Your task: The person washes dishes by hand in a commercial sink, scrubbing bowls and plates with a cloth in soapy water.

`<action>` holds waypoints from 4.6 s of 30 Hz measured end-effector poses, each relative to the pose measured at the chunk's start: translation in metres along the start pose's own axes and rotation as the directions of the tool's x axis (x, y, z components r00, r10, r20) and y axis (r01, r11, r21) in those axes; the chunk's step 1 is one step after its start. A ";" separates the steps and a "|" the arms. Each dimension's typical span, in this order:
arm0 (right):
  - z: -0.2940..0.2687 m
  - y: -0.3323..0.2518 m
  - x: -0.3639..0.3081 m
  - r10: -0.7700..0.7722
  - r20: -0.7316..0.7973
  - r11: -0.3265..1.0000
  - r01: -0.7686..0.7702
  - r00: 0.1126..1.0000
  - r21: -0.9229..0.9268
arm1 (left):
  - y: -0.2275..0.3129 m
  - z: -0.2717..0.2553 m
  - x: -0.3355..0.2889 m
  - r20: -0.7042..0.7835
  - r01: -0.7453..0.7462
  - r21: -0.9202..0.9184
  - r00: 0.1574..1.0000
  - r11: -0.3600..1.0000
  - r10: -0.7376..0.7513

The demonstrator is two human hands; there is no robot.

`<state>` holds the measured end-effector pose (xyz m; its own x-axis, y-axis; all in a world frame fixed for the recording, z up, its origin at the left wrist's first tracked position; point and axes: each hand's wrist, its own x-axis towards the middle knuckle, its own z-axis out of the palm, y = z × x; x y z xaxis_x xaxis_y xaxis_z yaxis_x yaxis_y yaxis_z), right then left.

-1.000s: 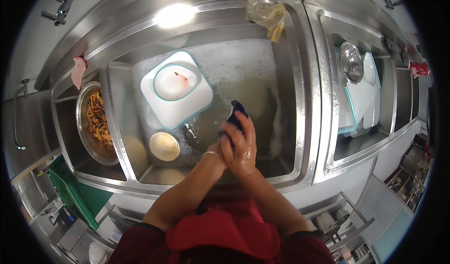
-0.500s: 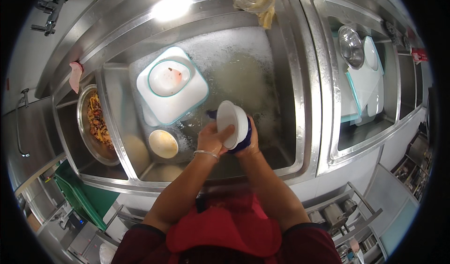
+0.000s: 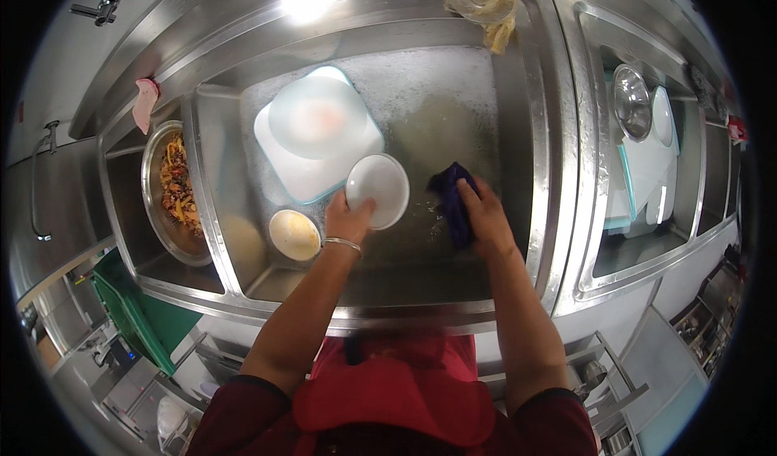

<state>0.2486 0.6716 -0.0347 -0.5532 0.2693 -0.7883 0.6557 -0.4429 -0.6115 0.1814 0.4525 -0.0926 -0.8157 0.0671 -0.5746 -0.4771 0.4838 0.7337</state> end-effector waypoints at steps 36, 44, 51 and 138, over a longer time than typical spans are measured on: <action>-0.005 0.116 0.107 -0.099 0.301 -0.340 0.252 0.948 -0.906 | 0.020 -0.010 -0.009 0.232 0.105 -0.587 0.972 0.803 0.042; 0.034 -0.008 -0.012 -0.585 0.266 0.592 0.628 0.766 -0.505 | 0.022 0.015 -0.008 0.249 0.038 -0.114 0.968 0.993 -0.009; 0.027 -0.015 0.028 -0.477 0.704 0.391 0.845 0.526 -0.365 | 0.070 0.020 -0.023 0.350 -0.178 0.256 0.933 0.950 0.081; -0.104 -0.029 -0.109 -0.346 -0.276 0.936 0.350 0.897 -0.038 | 0.155 0.070 -0.111 0.613 -0.156 -0.474 0.648 0.867 0.452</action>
<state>0.3435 0.7443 0.0612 -0.5814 0.6308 -0.5139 0.4398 -0.2877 -0.8507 0.2209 0.5815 0.0594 -0.5434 0.7971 -0.2633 -0.4416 -0.0046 0.8972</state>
